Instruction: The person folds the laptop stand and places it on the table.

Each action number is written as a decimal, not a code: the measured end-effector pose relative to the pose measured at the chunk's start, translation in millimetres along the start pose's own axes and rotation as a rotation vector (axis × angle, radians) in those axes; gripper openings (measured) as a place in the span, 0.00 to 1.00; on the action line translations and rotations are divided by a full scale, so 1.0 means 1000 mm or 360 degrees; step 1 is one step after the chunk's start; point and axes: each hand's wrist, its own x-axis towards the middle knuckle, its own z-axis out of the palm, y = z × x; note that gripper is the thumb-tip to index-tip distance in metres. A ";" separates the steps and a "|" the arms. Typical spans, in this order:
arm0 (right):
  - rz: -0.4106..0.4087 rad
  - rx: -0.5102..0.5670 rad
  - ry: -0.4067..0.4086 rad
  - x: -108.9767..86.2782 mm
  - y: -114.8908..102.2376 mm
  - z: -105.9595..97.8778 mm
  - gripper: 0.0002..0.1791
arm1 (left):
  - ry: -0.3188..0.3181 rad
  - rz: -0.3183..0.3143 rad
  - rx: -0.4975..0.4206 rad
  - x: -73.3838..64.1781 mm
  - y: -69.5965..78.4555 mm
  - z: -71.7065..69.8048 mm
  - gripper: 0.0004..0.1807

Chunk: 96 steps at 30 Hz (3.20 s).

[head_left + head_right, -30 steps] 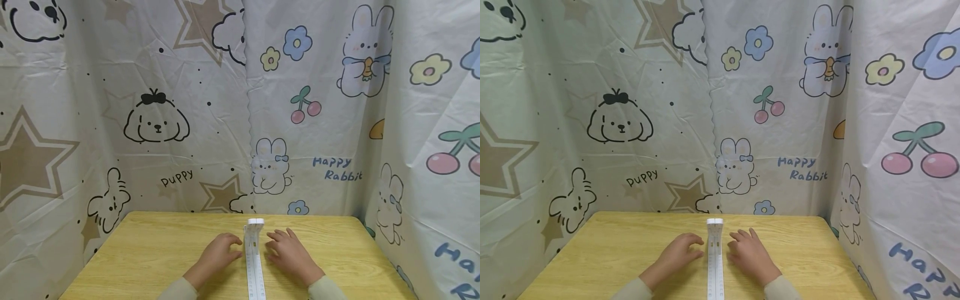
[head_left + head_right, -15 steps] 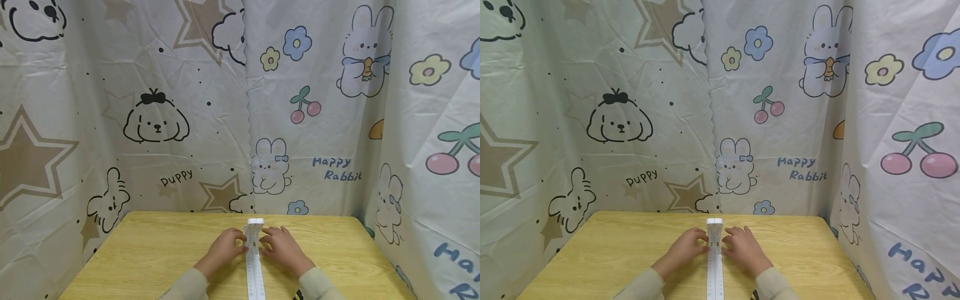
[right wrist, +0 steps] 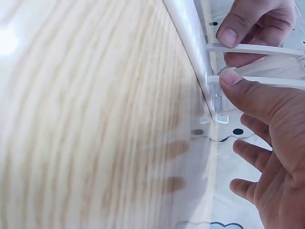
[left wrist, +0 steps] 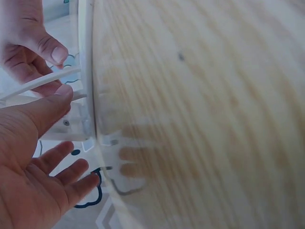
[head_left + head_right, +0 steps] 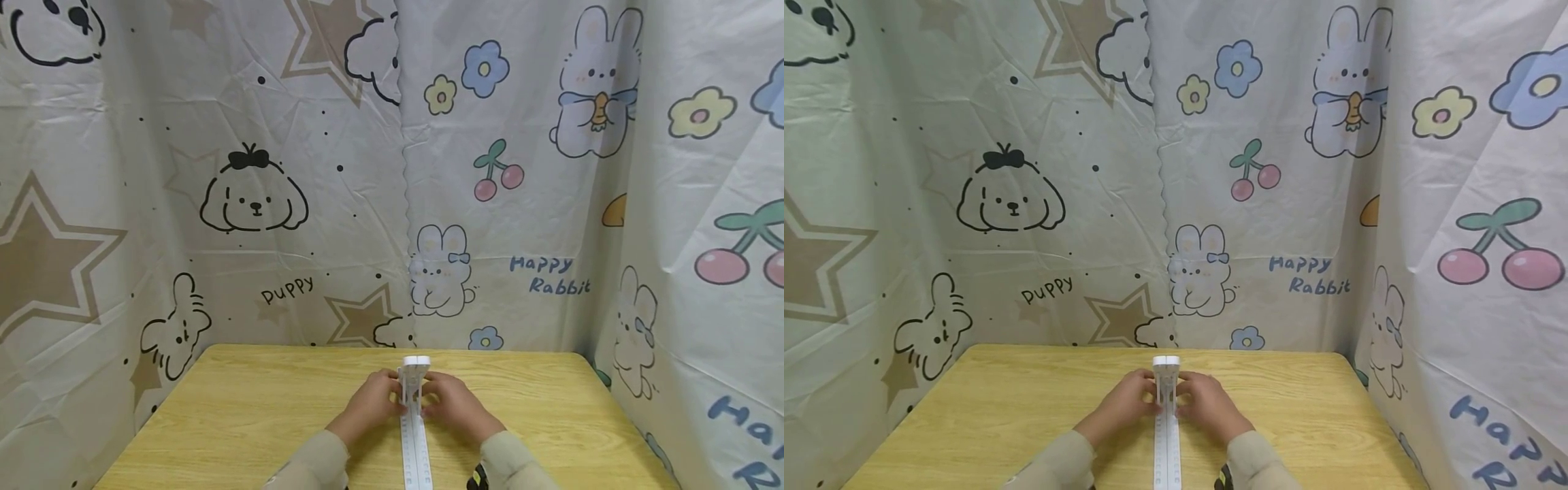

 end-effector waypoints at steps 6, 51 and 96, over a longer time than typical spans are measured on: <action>0.0039 0.0075 -0.0013 0.005 0.005 0.005 0.16 | -0.0030 -0.0029 0.0020 0.001 -0.002 0.003 0.06; 0.0203 -0.0021 0.0157 0.016 -0.001 0.009 0.07 | 0.0037 -0.0166 -0.0289 0.021 -0.014 0.011 0.06; 0.0321 0.0851 0.0012 0.002 0.009 -0.014 0.14 | -0.0076 -0.0124 -0.0937 0.000 -0.017 -0.006 0.17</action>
